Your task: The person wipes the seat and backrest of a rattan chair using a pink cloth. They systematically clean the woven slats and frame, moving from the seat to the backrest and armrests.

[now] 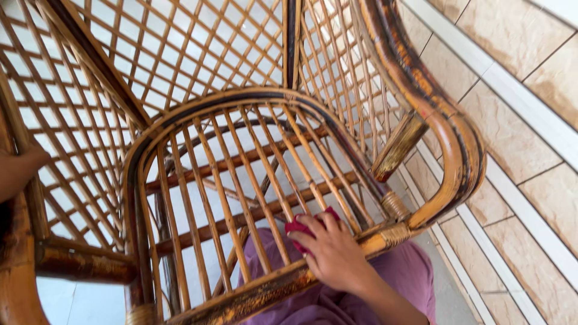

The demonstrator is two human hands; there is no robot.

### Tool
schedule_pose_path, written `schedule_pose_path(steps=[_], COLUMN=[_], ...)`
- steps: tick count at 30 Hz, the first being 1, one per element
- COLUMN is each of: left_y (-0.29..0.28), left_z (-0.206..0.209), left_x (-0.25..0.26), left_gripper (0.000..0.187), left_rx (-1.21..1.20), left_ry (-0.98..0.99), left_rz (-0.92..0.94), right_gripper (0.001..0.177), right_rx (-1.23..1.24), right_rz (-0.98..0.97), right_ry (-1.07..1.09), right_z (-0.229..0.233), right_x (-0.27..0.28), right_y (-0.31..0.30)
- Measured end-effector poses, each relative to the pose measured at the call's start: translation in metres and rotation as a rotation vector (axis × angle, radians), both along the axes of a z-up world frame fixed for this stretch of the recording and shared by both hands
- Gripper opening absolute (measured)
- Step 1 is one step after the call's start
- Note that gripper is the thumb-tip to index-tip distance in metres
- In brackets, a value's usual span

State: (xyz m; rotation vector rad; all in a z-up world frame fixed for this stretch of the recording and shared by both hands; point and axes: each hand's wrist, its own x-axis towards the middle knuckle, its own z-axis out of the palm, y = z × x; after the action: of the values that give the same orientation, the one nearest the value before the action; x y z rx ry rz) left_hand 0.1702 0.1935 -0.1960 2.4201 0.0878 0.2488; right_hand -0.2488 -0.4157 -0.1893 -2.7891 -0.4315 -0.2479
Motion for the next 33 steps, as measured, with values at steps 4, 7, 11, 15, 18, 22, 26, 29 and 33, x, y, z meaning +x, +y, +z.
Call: schedule_pose_path(steps=[4,7,11,15,18,22,26,29,33], left_y=[0.010,-0.004,-0.012,-0.050,-0.153,-0.341,-0.472,-0.524,-0.574], left_z=[-0.008,-0.007,0.006,0.038,0.089,0.158,0.156,0.131,0.094], left_x=[-0.011,-0.006,-0.009,-0.025,-0.062,-0.145,-0.247,-0.297,-0.308], left_gripper=[0.036,0.038,0.031,0.045,0.063,0.090,0.099,0.101,0.113], left_rx=[0.120,0.234,0.476,0.698,0.960,1.146,0.255,0.368,0.151], left_ry=[-0.138,-0.284,-0.289,-0.279,-0.133,0.065,0.167,0.172,-0.385], left_rz=[-0.063,-0.089,-0.020,0.053,0.025,-0.353,-1.222,-1.415,-1.402], right_gripper=[0.050,0.047,0.050,0.068,0.075,0.061,0.051,0.050,0.066], right_rx=[-0.001,0.088,0.144,0.140,0.370,0.778,1.016,1.310,1.654], right_rz=[0.037,0.064,0.142,0.183,0.133,-0.217,-0.125,-0.161,0.025], right_ry=[0.007,0.057,0.168,0.112,0.092,0.265,-0.455,-0.546,-0.454], right_z=[-0.001,-0.001,-0.002,-0.006,0.005,0.016,0.000,-0.011,-0.013], right_x=[0.002,0.002,0.014,0.029,0.035,0.042,0.045,0.040,0.019], right_y=[-0.001,-0.008,-0.019,-0.025,-0.037,-0.059,-0.078,-0.094,-0.110])
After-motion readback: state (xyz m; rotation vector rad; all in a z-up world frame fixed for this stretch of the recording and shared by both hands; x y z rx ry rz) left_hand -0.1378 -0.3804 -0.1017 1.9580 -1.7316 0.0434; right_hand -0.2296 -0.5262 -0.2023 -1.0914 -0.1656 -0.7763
